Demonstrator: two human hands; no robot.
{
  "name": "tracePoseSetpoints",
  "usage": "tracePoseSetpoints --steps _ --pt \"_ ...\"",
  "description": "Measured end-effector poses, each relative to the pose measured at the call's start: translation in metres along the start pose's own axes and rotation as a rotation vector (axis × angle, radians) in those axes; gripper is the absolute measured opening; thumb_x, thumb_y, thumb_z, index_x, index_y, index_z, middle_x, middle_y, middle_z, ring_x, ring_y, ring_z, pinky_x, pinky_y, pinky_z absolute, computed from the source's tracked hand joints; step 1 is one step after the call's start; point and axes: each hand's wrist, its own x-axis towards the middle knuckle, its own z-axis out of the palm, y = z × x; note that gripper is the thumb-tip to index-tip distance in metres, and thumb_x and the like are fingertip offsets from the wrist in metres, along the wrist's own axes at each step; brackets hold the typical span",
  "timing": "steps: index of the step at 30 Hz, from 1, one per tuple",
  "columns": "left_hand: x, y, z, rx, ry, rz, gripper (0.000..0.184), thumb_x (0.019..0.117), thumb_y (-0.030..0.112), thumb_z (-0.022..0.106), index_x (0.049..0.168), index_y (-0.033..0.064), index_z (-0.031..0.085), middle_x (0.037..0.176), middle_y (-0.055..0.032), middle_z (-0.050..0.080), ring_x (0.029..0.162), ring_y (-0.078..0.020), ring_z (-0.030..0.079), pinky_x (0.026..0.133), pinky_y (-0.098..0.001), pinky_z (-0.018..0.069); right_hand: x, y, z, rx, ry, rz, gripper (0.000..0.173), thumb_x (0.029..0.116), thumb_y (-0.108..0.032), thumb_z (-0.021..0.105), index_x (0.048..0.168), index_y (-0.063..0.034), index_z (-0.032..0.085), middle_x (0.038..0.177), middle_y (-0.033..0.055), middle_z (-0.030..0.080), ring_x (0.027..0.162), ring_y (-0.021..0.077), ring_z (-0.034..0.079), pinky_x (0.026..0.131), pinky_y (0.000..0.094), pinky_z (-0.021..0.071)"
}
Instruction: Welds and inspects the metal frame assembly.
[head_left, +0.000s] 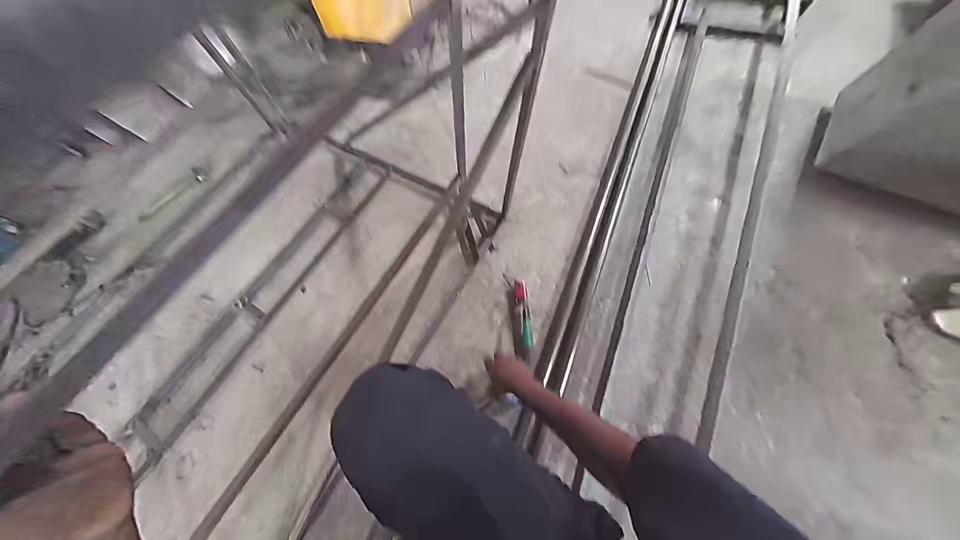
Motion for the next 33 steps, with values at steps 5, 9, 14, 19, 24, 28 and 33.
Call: tracePoseSetpoints --steps 5,9,14,19,24,28,33 --pt "-0.006 -0.002 0.017 -0.081 -0.167 0.052 0.02 0.0857 0.012 0.073 0.099 -0.0013 0.068 0.106 -0.0275 0.071 0.107 -0.0408 0.07 0.101 -0.0499 0.0562 -0.003 0.008 0.066 -0.067 -0.002 0.015 0.056 0.0941 -0.015 0.065 0.148 -0.0079 0.051 0.156 0.0295 0.035 0.118 0.0546 0.057 0.088 0.0669 0.0534" --pt "-0.003 -0.004 0.016 -0.188 -0.172 0.038 0.026 0.0755 0.006 0.079 0.098 -0.001 0.068 0.104 -0.0284 0.07 0.106 -0.043 0.07 0.102 -0.0526 0.0552 -0.006 0.022 0.05 0.047 0.053 -0.046 0.039 0.0943 -0.02 0.066 0.131 -0.0086 0.06 0.137 0.0245 0.055 0.111 0.0466 0.064 0.085 0.0643 0.0568" --pt "0.0 -0.005 0.01 -0.213 -0.3 0.052 0.029 0.0797 0.012 0.08 0.105 0.002 0.071 0.107 -0.0234 0.072 0.11 -0.04 0.069 0.105 -0.0533 0.0532 -0.029 0.022 -0.03 0.607 0.259 0.0 0.049 0.096 -0.039 0.069 0.127 -0.002 0.059 0.105 0.0192 0.07 0.096 0.0329 0.07 0.087 0.0537 0.0567" --pt "-0.005 -0.006 0.023 -0.204 -0.212 0.011 0.034 0.0815 0.022 0.078 0.107 0.0026 0.066 0.111 -0.0225 0.071 0.113 -0.0352 0.068 0.101 -0.0499 0.0547 -0.117 -0.062 -0.151 1.396 0.387 -0.38 0.043 0.1032 -0.03 0.062 0.134 -0.0064 0.044 0.095 0.015 0.071 0.072 0.0271 0.072 0.056 0.0383 0.06" --pt "-0.002 0.001 0.008 0.024 -0.277 -0.06 0.038 0.0905 0.036 0.073 0.12 0.0124 0.068 0.122 -0.0087 0.07 0.115 -0.0271 0.067 0.094 -0.0542 0.0581 -0.2 -0.203 -0.199 0.502 0.627 -1.056 0.037 0.088 -0.023 0.079 0.113 -0.0006 0.063 0.096 0.0076 0.068 0.085 0.0139 0.066 0.078 0.0334 0.0581" --pt "-0.003 0.004 0.001 0.056 -0.318 -0.145 0.022 0.1003 0.035 0.058 0.108 0.0176 0.069 0.099 -0.0034 0.072 0.085 -0.0175 0.072 0.072 -0.0367 0.0628 -0.224 -0.317 -0.176 -0.12 0.676 -1.227 0.033 0.0925 -0.008 0.069 0.125 -0.0044 0.064 0.115 0.0156 0.069 0.111 0.0312 0.065 0.102 0.0451 0.0504" --pt "-0.005 0.003 0.0 0.051 -0.306 -0.1 0.021 0.105 0.025 0.048 0.102 0.0144 0.066 0.094 -0.0008 0.072 0.089 -0.0114 0.07 0.084 -0.0308 0.0595 -0.226 -0.385 -0.144 -0.282 0.79 -1.327 0.033 0.1052 -0.008 0.048 0.135 -0.006 0.06 0.117 0.018 0.069 0.11 0.0367 0.066 0.095 0.0451 0.0549"
